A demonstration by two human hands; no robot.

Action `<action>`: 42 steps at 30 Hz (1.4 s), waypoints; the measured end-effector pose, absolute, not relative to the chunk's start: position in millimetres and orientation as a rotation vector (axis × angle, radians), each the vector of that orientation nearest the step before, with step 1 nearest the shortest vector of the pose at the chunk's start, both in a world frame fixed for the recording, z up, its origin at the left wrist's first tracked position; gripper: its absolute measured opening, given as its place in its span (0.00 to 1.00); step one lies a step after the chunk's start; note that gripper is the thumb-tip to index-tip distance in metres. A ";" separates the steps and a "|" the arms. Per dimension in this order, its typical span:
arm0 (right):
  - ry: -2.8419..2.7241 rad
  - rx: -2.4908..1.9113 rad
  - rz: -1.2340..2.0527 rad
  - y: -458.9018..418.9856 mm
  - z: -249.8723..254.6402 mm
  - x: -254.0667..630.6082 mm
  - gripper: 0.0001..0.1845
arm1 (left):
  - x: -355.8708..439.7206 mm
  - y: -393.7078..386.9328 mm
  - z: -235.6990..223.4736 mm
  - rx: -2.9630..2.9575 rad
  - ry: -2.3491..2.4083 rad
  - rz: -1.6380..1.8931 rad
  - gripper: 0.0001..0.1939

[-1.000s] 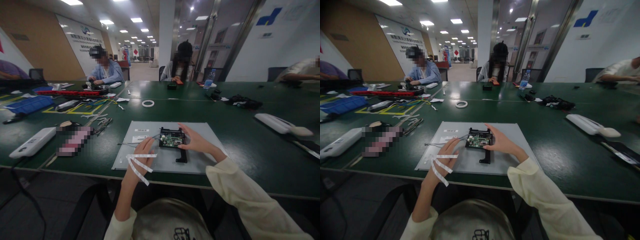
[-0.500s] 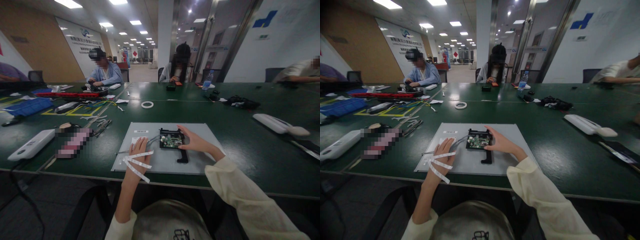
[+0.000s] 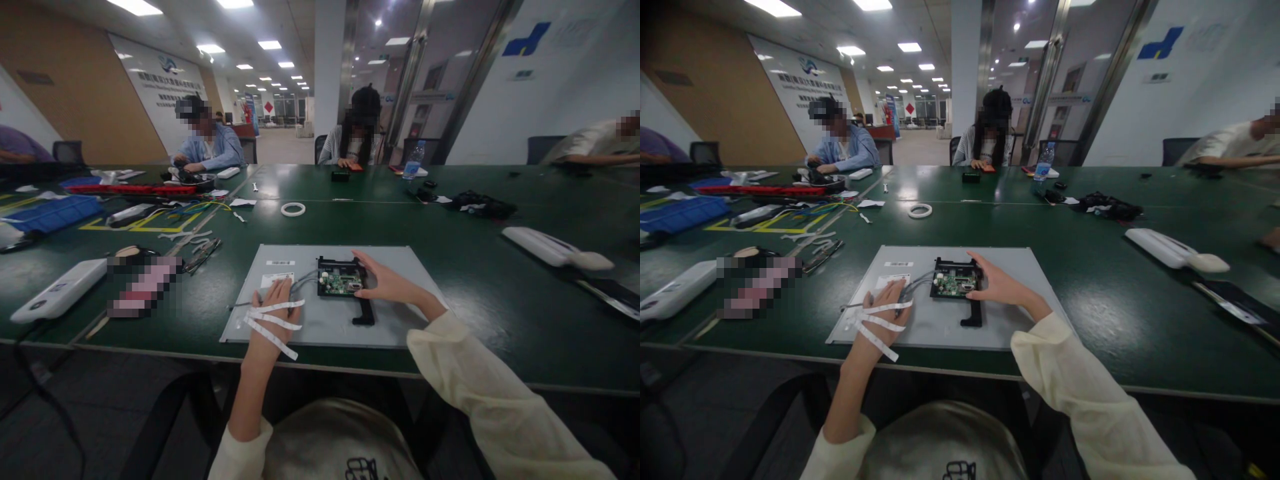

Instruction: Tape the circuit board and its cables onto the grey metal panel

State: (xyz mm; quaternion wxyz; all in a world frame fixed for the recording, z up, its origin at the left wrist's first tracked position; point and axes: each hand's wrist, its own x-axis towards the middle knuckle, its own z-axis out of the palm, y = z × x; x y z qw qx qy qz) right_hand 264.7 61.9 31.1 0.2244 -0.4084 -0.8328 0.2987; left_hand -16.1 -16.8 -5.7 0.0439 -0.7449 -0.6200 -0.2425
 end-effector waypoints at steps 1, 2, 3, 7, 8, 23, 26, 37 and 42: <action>-2.302 -1.129 0.819 62.1 31.1 264.4 0.51 | -16.3 -16.1 -5.2 -2.275 -1.905 -0.736 0.23; -2.304 -1.130 0.812 62.3 31.2 264.0 0.51 | -16.6 -15.3 -4.6 -2.274 -1.913 -0.731 0.23; -2.306 -1.131 0.806 62.6 31.4 263.6 0.51 | -17.1 -14.5 -4.1 -2.274 -1.920 -0.726 0.23; -2.310 -1.135 0.798 64.0 32.5 262.2 0.50 | -19.5 -11.1 -2.4 -2.286 -1.955 -0.698 0.23; -2.312 -1.132 0.796 64.4 32.6 262.1 0.50 | -20.1 -10.3 -2.2 -2.289 -1.964 -0.694 0.23; -2.306 -1.087 0.794 71.0 24.8 265.1 0.51 | -19.0 -8.0 -0.3 -2.219 -1.967 -0.709 0.23; -2.300 -1.098 0.795 70.5 25.4 264.7 0.51 | -19.8 -9.1 0.6 -2.234 -1.942 -0.708 0.23; -2.297 -1.088 0.841 68.4 29.0 264.4 0.52 | -13.4 42.7 79.8 -2.468 -1.616 -0.837 0.23; -2.271 -1.052 0.855 70.1 26.6 263.3 0.52 | 0.5 95.2 63.7 -2.958 -1.396 -0.813 0.28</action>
